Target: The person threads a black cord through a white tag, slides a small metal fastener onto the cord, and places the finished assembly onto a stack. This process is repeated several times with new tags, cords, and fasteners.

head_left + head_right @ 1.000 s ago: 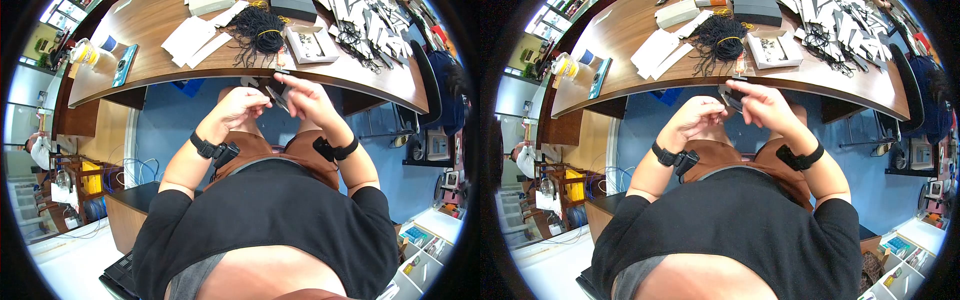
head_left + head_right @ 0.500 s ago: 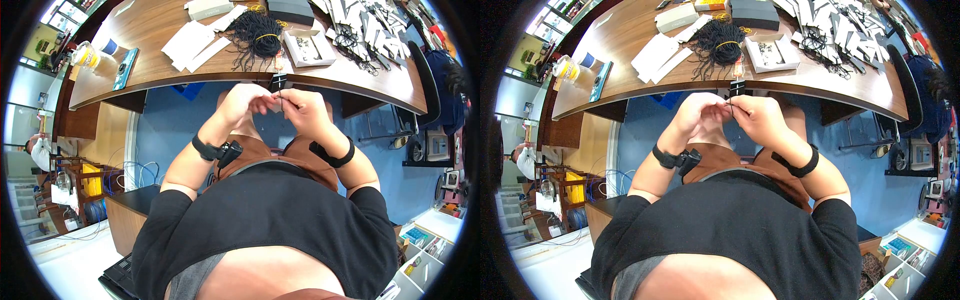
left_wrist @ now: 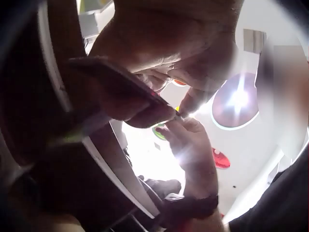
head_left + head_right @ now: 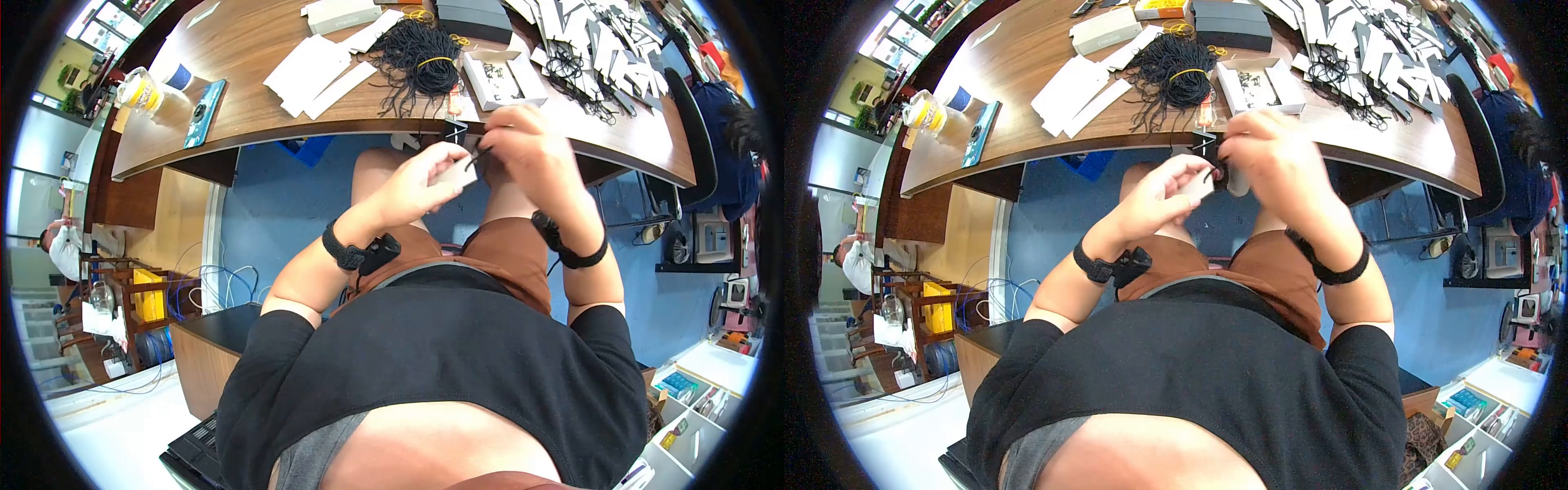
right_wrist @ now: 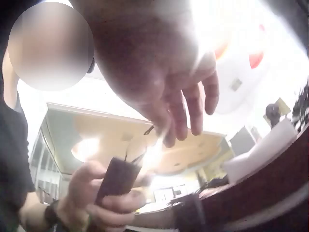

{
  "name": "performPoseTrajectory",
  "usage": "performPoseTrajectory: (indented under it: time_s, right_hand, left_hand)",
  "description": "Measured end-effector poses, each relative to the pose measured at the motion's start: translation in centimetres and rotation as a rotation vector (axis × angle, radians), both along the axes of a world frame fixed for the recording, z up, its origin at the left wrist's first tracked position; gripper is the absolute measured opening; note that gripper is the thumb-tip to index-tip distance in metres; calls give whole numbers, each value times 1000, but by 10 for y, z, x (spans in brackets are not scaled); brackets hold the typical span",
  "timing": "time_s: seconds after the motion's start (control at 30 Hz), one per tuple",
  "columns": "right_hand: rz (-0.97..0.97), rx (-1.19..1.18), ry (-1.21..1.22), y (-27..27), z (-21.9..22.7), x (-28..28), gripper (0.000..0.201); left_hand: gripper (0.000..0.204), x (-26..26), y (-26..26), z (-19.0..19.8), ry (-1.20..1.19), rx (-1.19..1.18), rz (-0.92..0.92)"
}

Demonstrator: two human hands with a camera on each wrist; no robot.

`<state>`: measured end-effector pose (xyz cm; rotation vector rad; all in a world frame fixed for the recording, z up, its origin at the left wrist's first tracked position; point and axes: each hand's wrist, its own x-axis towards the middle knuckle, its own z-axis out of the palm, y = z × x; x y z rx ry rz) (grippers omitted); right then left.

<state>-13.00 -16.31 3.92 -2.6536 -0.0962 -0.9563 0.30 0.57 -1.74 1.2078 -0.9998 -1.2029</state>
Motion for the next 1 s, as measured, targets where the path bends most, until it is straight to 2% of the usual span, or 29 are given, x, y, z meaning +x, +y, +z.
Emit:
performPoseTrajectory:
  time_s: [0.03, 0.07, 0.1, 0.17, 0.27, 0.3, 0.37, 0.43, 0.47, 0.5, 0.57, 0.6, 0.67, 0.7, 0.77, 0.8, 0.87, 0.9, 1.0]
  right_hand:
    - [-63, -168, -43, -8, 4, -4, 10]
    - [-171, -187, -53, -15, 8, -10, 11]
    - [-252, 140, -29, -12, 7, -15, 8]
    - [-63, 715, -92, -8, -5, -16, 15]
    - [468, 1723, -128, -7, -21, -13, 19]
    - [553, 1849, -151, -4, -28, -8, 19]
    - [553, 2052, -65, -1, -33, -4, 19]
    - [326, 1885, 171, -6, -41, -5, 16]
    - [262, 1662, 280, -2, -46, -6, 13]
    - [166, 1480, 363, 9, -42, -5, 17]
    - [64, 771, 318, 18, -48, -3, 22]
    - [-28, 684, 524, 19, -31, -5, 24]
    - [-48, 727, 505, 10, -22, -5, 20]
    - [-91, 758, 500, -2, -20, -6, 18]
    - [-113, 1002, 164, -45, -29, -12, 18]
    - [-146, 1049, -15, -76, -29, -17, 21]
    - [-274, 1108, -313, -139, -27, -15, 34]
    - [-368, 1117, -432, -160, -25, -10, 42]
    - [-1151, 40, -509, -173, -16, -7, 53]
  left_hand:
    - [44, 3, 0, -5, -151, -71, 69]
    - [46, 7, 0, -10, -303, -140, 136]
    - [48, 8, 0, -8, -454, -210, 203]
    - [49, 10, 6, 0, -644, -161, 204]
    - [55, 6, 5, 17, -772, -164, 240]
    - [58, 6, 4, 21, -807, -153, 252]
    - [63, 6, 4, 21, -864, -168, 261]
    - [67, 4, 0, 18, -911, -226, 252]
    - [70, 0, -3, 16, -1038, -307, 235]
    - [72, -5, -2, 17, -1061, -297, 221]
    - [74, -4, -3, 17, -1047, -315, 235]
    - [75, -3, -3, 18, -1020, -324, 209]
    - [69, -2, -2, 25, -966, -327, 217]
    - [64, 5, -1, 27, -1080, -404, 330]
    - [54, 31, -4, 31, -1302, -568, 557]
    - [39, 44, 0, 29, -1290, -438, 667]
    - [28, 71, 4, 26, -1454, -192, 916]
    - [26, 88, 6, 18, -1545, 21, 923]
    - [19, 119, 6, -2, -1612, 77, 858]
